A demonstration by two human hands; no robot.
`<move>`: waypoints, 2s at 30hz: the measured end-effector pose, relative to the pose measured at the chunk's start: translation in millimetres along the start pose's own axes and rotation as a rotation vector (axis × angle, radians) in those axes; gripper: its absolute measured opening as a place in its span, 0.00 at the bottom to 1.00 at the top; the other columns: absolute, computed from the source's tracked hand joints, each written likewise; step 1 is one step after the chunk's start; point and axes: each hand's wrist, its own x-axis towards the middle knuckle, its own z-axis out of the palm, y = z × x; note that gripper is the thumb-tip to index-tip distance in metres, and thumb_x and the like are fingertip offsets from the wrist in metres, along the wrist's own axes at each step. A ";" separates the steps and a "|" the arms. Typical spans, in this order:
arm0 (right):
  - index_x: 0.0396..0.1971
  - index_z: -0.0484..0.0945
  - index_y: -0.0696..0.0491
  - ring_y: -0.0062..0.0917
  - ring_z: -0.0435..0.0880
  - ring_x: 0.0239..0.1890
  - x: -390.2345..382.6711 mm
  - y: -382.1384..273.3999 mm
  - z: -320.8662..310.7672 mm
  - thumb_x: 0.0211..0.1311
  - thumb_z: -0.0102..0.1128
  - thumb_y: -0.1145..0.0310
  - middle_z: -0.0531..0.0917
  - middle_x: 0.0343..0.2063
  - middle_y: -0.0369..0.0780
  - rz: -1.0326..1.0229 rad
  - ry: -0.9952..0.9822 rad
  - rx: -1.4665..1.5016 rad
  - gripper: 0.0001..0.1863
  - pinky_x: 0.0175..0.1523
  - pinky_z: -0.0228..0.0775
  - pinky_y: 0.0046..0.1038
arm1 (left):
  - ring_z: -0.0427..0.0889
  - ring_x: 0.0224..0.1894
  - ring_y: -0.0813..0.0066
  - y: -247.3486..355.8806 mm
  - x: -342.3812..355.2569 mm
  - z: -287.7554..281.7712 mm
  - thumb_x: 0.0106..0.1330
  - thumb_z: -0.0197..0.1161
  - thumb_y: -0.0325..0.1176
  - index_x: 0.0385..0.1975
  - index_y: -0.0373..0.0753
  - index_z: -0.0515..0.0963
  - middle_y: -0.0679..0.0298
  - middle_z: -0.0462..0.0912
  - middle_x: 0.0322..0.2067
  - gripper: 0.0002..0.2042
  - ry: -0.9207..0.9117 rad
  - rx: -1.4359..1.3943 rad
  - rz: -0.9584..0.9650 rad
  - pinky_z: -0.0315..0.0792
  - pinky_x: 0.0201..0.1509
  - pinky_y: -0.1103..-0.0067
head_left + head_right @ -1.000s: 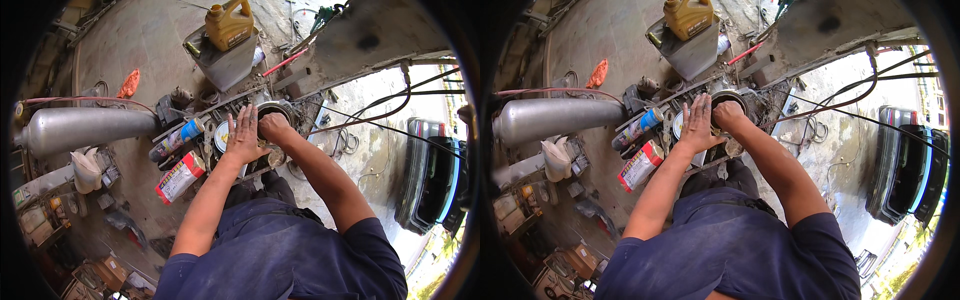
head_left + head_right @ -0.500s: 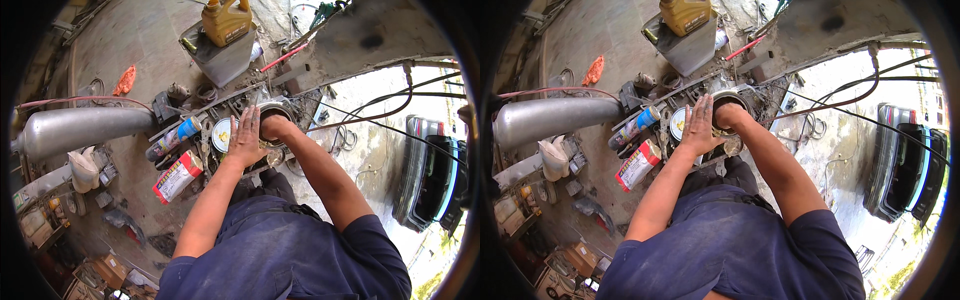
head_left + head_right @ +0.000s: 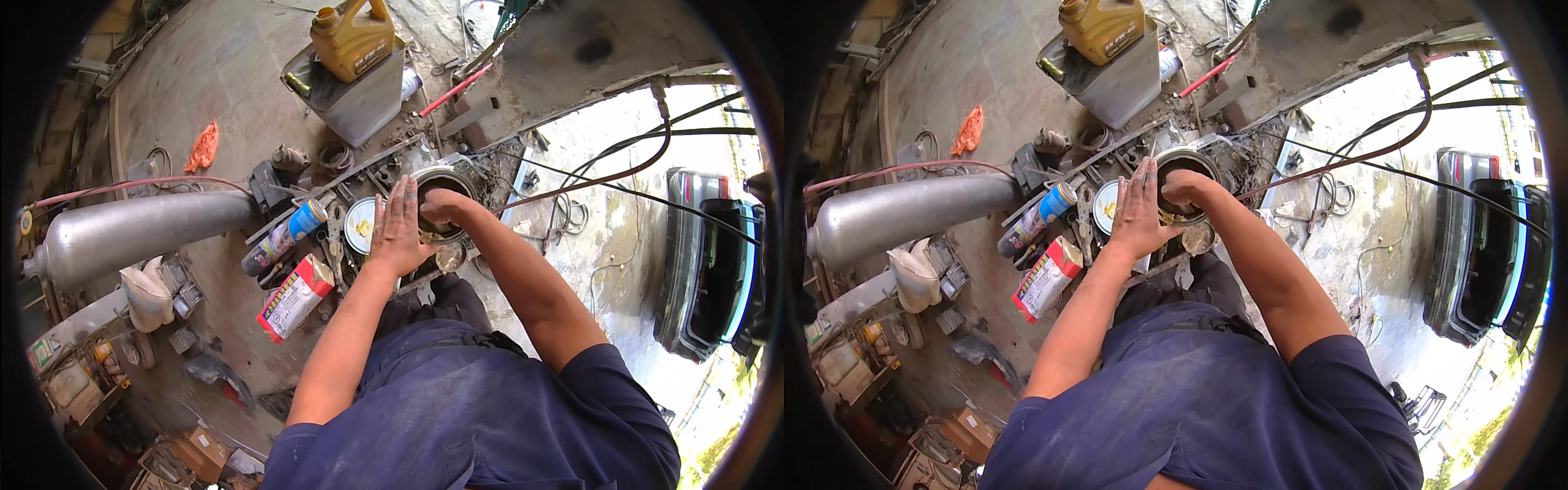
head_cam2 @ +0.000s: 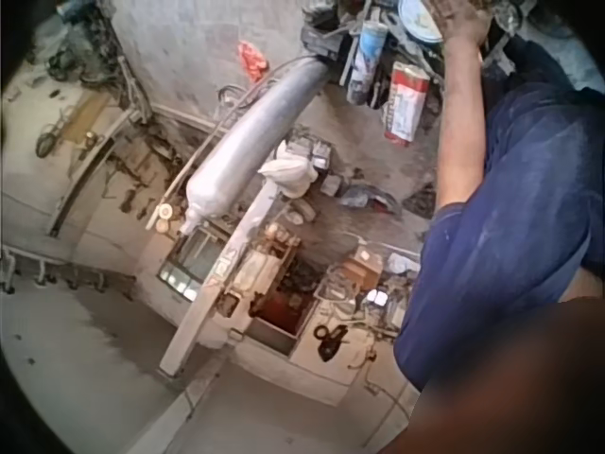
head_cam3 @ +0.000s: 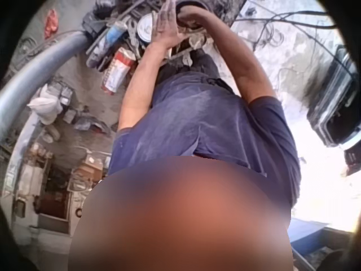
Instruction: The person retrieves a sanding block and a yellow putty-like substance from a container, then applies the substance to the rear bumper of a car using the block. The person spreads the material across a section of the bumper surface.
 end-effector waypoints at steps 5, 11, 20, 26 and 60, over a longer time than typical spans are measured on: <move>0.41 0.92 0.60 0.49 0.94 0.45 20.9 41.6 29.0 0.59 0.64 0.70 0.92 0.41 0.55 -0.161 0.217 0.176 0.15 0.48 0.85 0.44 | 0.48 0.90 0.52 2.1 0.4 2.0 0.54 0.88 0.55 0.89 0.35 0.39 0.50 0.47 0.88 0.72 0.017 -0.048 0.019 0.43 0.92 0.48; 0.26 0.91 0.52 0.46 0.94 0.42 14.6 42.2 45.1 0.40 0.76 0.76 0.92 0.33 0.46 -0.260 0.514 -0.372 0.09 0.45 0.87 0.39 | 0.48 0.90 0.53 0.1 -1.0 2.1 0.54 0.88 0.55 0.90 0.37 0.39 0.50 0.48 0.88 0.72 0.035 -0.027 0.024 0.41 0.92 0.48; 0.43 0.87 0.58 0.26 0.89 0.36 -76.9 8.5 48.8 0.74 0.56 0.77 0.87 0.33 0.34 -0.145 0.569 1.418 0.09 0.42 0.83 0.35 | 0.47 0.90 0.49 -3.7 -1.7 -8.0 0.50 0.89 0.60 0.89 0.35 0.36 0.46 0.47 0.88 0.77 0.011 0.040 0.054 0.38 0.92 0.44; 0.69 0.79 0.66 0.29 0.92 0.49 -164.1 18.1 62.0 0.77 0.55 0.77 0.90 0.54 0.45 -0.339 0.527 1.840 0.24 0.55 0.85 0.32 | 0.49 0.89 0.45 -22.0 -33.2 -46.8 0.58 0.85 0.60 0.89 0.31 0.33 0.40 0.47 0.87 0.74 0.039 -0.043 0.053 0.42 0.93 0.56; 0.58 0.93 0.35 0.43 0.85 0.70 -439.5 62.0 141.5 0.64 0.73 0.76 0.89 0.67 0.39 -0.951 1.408 0.018 0.25 0.80 0.71 0.52 | 0.91 0.62 0.54 211.2 -175.6 -59.1 0.83 0.58 0.36 0.67 0.28 0.79 0.48 0.90 0.60 0.21 -0.340 -2.430 -0.038 0.88 0.68 0.59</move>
